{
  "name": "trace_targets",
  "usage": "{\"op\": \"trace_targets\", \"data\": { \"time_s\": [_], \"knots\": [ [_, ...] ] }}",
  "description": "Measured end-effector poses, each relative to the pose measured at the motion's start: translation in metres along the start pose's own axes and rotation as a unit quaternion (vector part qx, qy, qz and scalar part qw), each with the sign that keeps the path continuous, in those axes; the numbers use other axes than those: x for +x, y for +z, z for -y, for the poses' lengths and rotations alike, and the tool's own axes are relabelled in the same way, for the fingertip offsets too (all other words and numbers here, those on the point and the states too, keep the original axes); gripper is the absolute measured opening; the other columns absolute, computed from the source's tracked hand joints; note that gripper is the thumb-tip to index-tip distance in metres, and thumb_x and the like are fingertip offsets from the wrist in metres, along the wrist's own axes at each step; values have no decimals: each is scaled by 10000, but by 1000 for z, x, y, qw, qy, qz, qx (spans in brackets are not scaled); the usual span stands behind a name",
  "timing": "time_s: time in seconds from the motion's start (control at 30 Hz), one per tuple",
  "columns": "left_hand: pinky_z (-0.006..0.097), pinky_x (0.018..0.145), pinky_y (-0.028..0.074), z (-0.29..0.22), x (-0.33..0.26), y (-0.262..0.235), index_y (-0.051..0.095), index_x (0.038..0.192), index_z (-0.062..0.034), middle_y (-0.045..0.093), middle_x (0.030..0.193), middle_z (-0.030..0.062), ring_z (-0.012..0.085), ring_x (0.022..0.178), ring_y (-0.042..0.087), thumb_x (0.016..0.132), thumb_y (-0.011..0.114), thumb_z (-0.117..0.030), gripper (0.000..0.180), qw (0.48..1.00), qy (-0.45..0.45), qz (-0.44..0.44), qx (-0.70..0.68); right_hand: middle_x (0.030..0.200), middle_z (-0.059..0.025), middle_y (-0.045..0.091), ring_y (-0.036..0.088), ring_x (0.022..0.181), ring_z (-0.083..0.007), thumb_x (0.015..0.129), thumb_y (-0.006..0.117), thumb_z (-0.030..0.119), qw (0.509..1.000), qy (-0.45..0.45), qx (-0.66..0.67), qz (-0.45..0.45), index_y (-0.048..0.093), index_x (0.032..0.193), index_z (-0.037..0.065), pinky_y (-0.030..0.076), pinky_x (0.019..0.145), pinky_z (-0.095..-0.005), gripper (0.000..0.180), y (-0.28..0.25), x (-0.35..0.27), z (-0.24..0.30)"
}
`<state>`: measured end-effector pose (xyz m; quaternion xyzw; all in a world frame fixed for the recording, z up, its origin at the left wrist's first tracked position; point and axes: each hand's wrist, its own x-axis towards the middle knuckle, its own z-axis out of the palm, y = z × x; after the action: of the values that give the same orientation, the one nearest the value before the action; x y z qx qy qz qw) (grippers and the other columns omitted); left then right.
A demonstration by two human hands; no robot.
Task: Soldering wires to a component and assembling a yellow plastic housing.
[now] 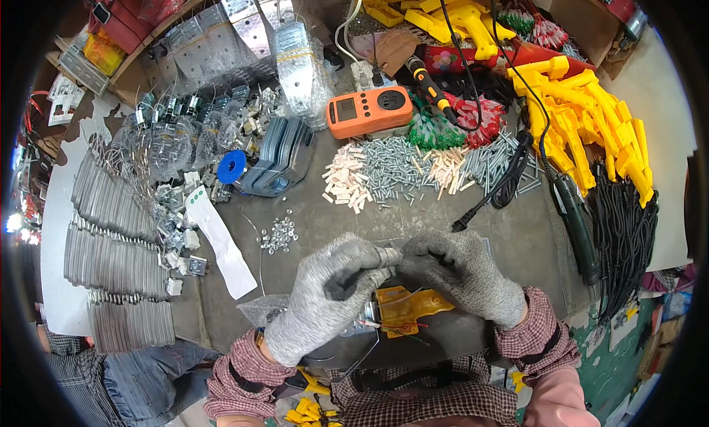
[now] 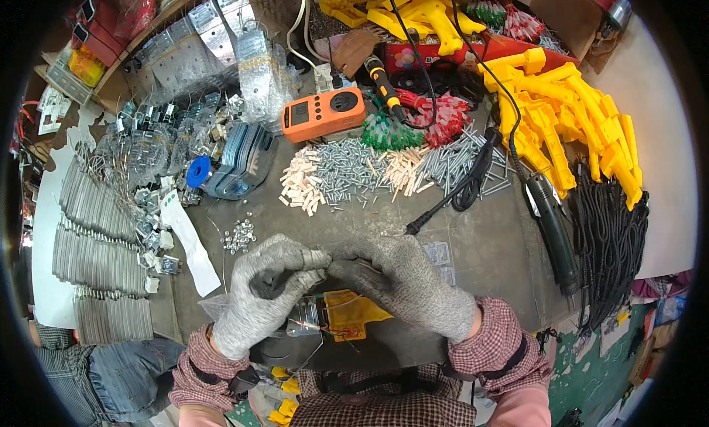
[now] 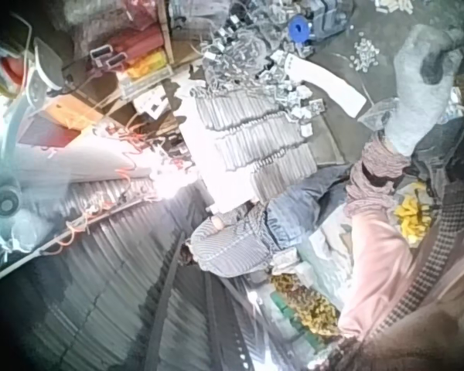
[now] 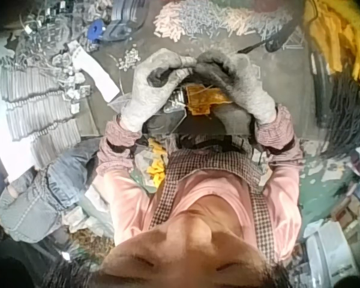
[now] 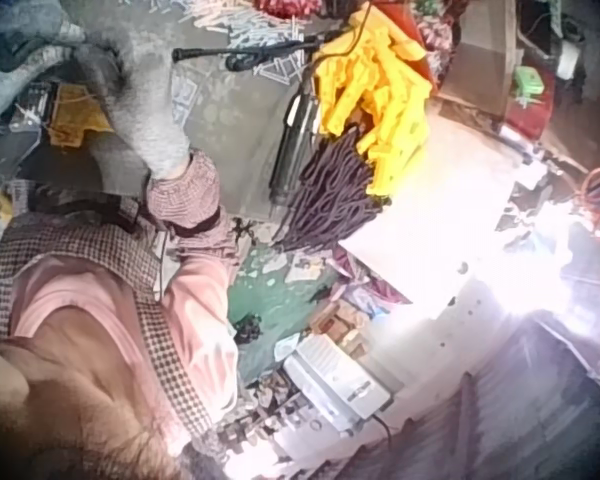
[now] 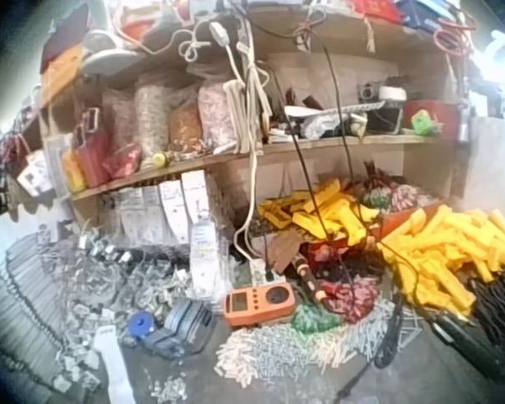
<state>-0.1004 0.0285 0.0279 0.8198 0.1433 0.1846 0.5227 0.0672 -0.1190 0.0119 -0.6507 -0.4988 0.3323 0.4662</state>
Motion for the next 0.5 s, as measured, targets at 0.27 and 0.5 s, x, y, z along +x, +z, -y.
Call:
{"op": "trace_targets", "data": {
  "time_s": [0.27,0.5],
  "knots": [
    [299,823,550,1,0,3,746,1147,13,704,1018,111,171,943,678,912,724,22,236,995,-44,15,-90,929,-94,716,682,808,-176,1026,594,79,997,-30,-58,39,569,1329,36,518,701,-322,307,-2,0,-2],
    [298,812,537,6,-1,6,762,1122,1,709,983,94,163,908,674,911,729,0,213,979,-97,13,-177,1208,-157,683,684,1025,-278,1015,572,32,989,-78,-92,83,148,1630,53,508,947,-376,747,-7,5,-4]
  ]
}}
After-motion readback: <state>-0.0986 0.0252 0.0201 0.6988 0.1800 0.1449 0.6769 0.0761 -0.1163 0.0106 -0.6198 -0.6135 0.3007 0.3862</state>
